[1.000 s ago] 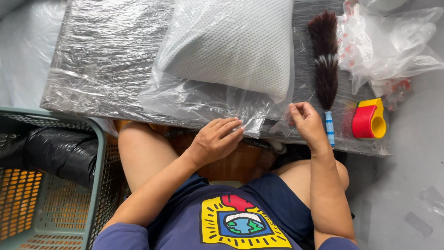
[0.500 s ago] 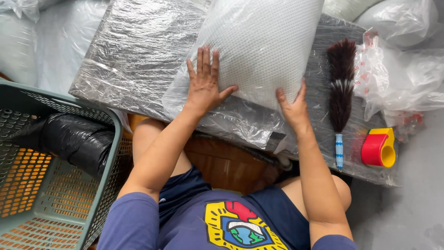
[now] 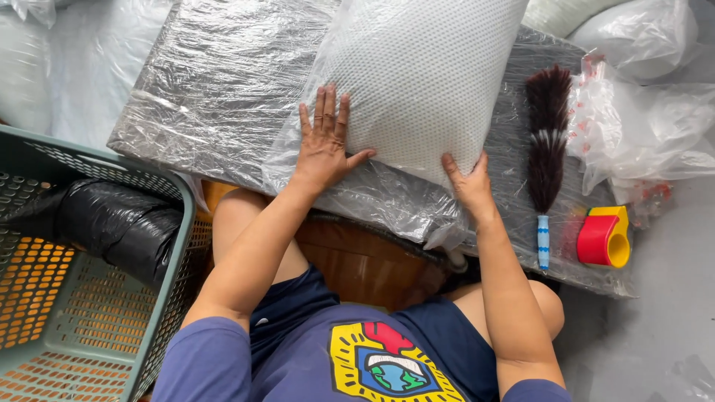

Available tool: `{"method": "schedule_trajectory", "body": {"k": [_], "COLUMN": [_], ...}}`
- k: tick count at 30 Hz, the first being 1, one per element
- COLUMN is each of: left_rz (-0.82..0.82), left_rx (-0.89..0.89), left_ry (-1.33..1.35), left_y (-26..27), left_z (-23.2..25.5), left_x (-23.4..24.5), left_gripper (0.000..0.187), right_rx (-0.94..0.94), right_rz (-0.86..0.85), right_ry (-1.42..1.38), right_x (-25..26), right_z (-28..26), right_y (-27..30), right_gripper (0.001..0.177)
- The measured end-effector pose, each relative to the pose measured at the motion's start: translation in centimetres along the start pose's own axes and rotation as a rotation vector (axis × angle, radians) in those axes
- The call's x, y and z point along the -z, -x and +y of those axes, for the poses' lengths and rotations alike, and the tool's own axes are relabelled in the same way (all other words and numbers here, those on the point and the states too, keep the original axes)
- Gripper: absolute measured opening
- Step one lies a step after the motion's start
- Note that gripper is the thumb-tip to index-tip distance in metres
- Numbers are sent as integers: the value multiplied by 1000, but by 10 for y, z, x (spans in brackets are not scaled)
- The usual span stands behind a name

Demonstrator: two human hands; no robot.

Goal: Placing a pillow into a plastic bag and using a vacuum cleaner nozzle to remove air and compress the pillow for packaging.

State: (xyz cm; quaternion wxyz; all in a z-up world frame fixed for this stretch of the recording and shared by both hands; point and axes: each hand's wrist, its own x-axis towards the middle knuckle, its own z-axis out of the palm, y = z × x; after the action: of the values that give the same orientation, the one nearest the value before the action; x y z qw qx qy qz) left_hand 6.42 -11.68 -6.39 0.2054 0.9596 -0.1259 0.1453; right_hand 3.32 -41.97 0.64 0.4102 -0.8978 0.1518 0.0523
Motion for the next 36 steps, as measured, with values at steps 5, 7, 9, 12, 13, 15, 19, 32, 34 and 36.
{"method": "schedule_trajectory", "body": {"k": [5,7,9,12,13,15,19,32,34,36], "left_rz": [66,146,191,167,165,145,146,72,81,56], "left_rx": [48,74,75,55,52,34,13,-4,5,49], "left_ry": [-48,-88,-27,14,13,11,-3,0,-1,-22], "left_y": [2,2,1,6,8,10,11,19,17,23], "left_z": [10,11,9,-7,-9,-15,-16,-22,-20,-16], "left_x": [21,24,21,-11,-15,-23,-24,-13,-6,4], "left_gripper": [126,130,127,126,126,127,127,127,127,119], "right_rx": [290,532,661,713,711,786,808,801,789,721], "right_rz": [180,332,383,309,311,493,552,413,402,296], "right_ry": [123,192,342,356,354,471,508,490,495,496], "right_x": [7,4,1,-25,-34,-53,-63,-48,-38,-25], "right_z": [1,-2,-12,-1,6,18,36,48,37,27], "right_y": [4,4,6,-8,-10,-16,-25,-15,-9,4], "right_gripper": [111,105,93,110,110,107,109,109,107,105]}}
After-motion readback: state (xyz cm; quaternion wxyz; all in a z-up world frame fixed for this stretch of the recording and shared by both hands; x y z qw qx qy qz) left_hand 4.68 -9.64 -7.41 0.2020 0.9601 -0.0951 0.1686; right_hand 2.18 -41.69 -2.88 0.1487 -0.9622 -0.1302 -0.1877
